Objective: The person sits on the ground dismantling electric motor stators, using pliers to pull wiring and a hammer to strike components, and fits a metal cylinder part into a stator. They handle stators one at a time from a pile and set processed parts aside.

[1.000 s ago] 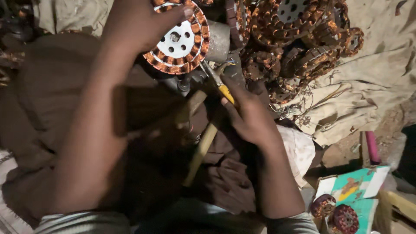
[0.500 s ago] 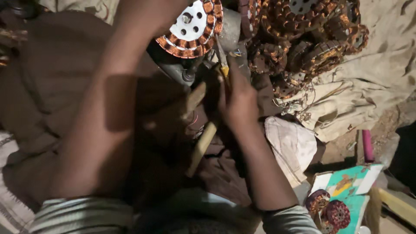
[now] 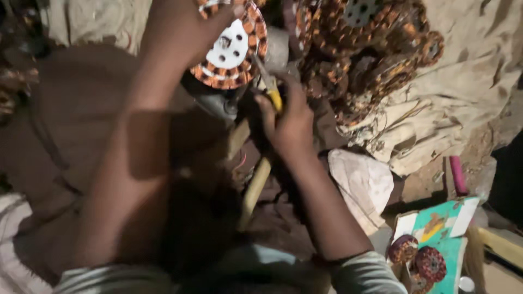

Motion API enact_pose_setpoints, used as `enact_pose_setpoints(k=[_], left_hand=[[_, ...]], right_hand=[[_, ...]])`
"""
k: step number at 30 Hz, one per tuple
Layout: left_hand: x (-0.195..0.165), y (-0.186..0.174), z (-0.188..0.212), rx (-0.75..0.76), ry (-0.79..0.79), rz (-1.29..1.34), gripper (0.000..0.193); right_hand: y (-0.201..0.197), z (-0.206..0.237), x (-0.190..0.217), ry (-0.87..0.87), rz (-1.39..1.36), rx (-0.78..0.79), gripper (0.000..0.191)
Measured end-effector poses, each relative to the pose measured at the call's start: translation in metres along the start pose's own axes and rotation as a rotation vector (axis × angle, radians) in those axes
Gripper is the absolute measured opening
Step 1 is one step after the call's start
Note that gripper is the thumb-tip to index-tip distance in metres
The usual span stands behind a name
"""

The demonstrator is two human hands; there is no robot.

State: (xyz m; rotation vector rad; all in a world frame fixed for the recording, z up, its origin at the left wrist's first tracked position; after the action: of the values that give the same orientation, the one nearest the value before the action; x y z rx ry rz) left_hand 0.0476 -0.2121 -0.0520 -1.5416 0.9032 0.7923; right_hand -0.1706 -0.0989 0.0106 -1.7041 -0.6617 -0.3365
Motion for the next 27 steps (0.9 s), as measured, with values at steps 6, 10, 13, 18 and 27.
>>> enact_pose_setpoints(k=[6,10,13,18,27], left_hand=[[-0.003,-0.002,0.002,0.063,-0.262,-0.104,0.059],[-0.015,-0.007,0.0,-0.007,-0.145,0.003,0.062],[-0.019,-0.01,0.0,-0.041,-0.065,-0.013,0.06],[-0.024,-0.012,0.0,-0.029,-0.09,-0.035,0.058],[-0.017,-0.009,-0.001,0.04,-0.182,-0.06,0.051]], right_hand=[[0.035,0.034,-0.021,0.827,-0.842,0.361,0.055],[0.047,0.05,-0.017,1.095,-1.493,0.478,0.067],[0.04,0.05,-0.012,1.175,-2.101,0.632,0.076],[0.026,0.042,0.0,0.987,-2.534,0.794,0.076],[-0.037,-0.007,-0.026,-0.085,0.048,-0.232,0.044]])
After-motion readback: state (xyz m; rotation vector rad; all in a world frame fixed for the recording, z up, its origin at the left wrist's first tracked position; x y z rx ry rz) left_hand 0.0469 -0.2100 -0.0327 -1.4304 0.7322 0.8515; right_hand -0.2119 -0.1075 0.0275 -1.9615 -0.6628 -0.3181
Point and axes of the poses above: each hand's wrist, its own z-axis away from the middle knuckle, its own y-axis out of the palm, x = y × z, the point moved 5 cm from there along -z, towards the middle knuckle, and after that the axes turned 4 degrees about -x, right-handed, at the moved point
